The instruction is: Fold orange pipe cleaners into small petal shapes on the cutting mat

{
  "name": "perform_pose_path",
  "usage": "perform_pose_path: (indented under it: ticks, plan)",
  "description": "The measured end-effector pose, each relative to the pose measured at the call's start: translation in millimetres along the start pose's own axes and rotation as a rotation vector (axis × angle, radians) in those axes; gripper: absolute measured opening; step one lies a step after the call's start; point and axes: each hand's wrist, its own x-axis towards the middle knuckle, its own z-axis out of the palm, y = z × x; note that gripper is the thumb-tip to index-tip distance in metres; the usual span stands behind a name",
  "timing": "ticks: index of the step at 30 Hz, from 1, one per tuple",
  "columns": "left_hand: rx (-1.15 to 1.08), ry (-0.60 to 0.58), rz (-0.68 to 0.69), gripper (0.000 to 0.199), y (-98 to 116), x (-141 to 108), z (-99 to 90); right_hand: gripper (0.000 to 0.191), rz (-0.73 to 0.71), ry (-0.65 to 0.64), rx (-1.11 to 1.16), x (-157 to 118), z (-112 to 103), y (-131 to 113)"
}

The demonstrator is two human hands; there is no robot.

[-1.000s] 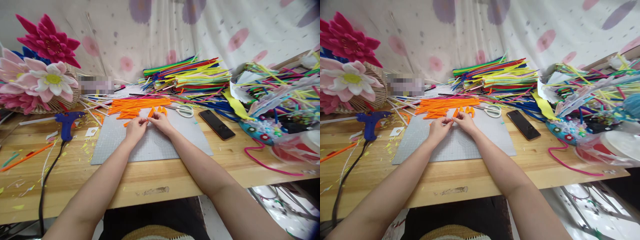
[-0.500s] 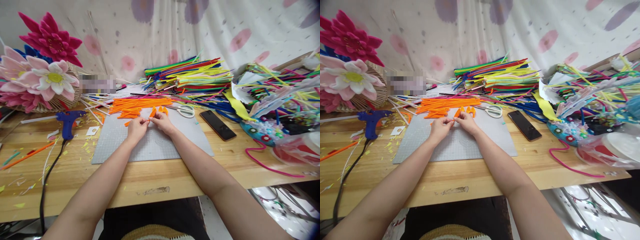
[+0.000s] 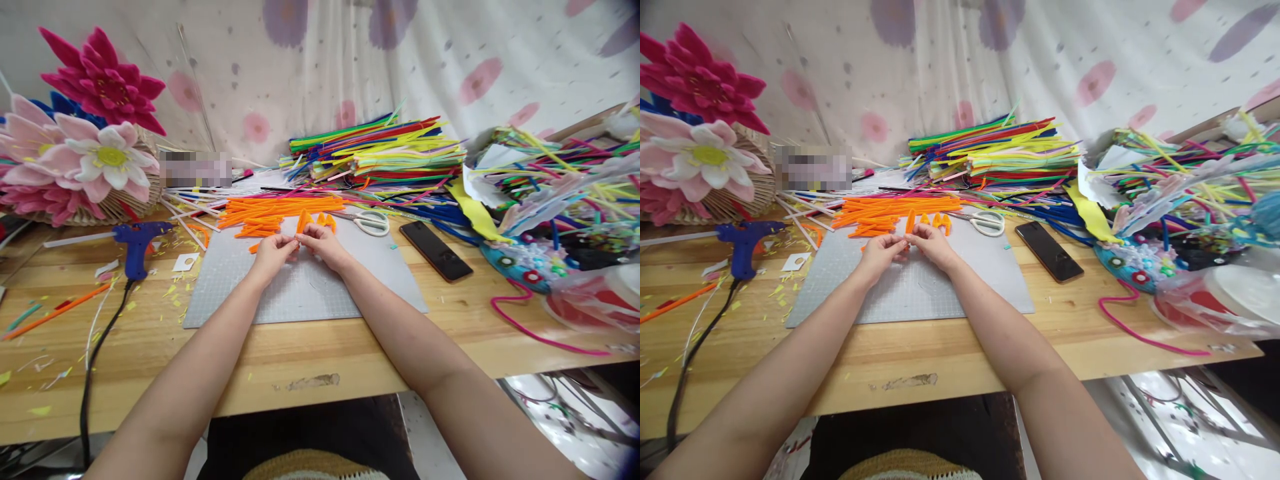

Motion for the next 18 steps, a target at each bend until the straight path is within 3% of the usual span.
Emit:
perform_pose_path:
  ticks: [3, 6, 9, 14, 18]
  plan:
    - [0.009, 0.039, 0.034, 0.023, 0, 0, 0.7, 0.037, -0.021, 0.010, -0.059, 0, 0, 2]
    - [-0.030, 0.088, 0.049, 0.029, 2, 0, -0.7, 0.034, -0.012, -0.086, -0.153, -1, 0, 3]
    - [-0.049, -0.015, 0.010, 0.033, 3, 1, -4.4, 0.030, 0.025, -0.208, -0.201, -3, 0, 1]
    - [-0.147, -0.045, 0.015, 0.033, 5, 0, -13.4, 0.031, 0.020, -0.186, -0.189, -5, -3, -4]
    - [-0.132, -0.177, -0.024, 0.032, 5, 1, -21.3, 0.031, 0.022, -0.216, -0.210, -7, -6, -7]
